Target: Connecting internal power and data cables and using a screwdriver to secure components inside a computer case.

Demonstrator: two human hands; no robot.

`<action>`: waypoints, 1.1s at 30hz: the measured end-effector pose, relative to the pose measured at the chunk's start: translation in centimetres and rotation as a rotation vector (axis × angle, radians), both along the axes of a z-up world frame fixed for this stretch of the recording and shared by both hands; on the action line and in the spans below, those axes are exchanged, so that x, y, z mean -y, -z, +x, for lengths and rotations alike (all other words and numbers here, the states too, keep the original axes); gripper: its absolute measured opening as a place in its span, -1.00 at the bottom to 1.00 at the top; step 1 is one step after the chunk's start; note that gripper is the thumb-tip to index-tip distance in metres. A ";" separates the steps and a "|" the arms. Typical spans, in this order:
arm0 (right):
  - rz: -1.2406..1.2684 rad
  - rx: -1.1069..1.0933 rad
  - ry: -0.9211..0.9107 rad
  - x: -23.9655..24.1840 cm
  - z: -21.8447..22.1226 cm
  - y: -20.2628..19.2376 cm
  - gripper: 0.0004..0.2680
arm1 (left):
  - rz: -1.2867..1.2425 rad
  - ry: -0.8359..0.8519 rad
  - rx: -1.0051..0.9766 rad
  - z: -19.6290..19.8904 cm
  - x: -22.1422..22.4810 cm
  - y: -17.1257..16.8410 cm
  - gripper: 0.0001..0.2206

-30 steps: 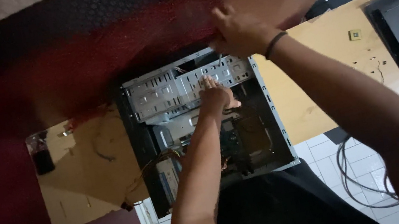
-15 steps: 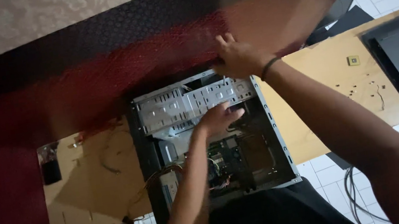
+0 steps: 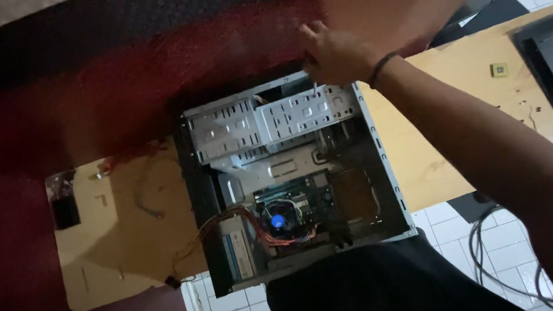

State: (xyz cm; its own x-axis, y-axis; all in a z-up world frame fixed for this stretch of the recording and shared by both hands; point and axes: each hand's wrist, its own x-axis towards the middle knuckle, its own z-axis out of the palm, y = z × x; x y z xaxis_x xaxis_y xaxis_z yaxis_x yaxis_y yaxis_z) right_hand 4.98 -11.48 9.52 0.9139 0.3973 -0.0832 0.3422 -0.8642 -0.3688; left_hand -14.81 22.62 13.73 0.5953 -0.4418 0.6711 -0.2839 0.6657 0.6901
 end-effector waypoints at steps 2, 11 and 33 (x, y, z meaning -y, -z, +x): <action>-0.073 0.015 0.124 -0.7 -0.5 -0.6 -0.68 | 0.015 -0.037 -0.001 -0.2 -0.3 0.0 -0.73; -0.162 0.064 0.066 1.2 -0.1 -0.4 -0.72 | 0.096 -0.191 0.005 1.6 -2.1 2.6 -0.74; -0.136 0.136 -0.019 0.7 1.0 0.9 -0.80 | 0.304 -0.579 0.035 1.4 -2.3 -1.8 -0.77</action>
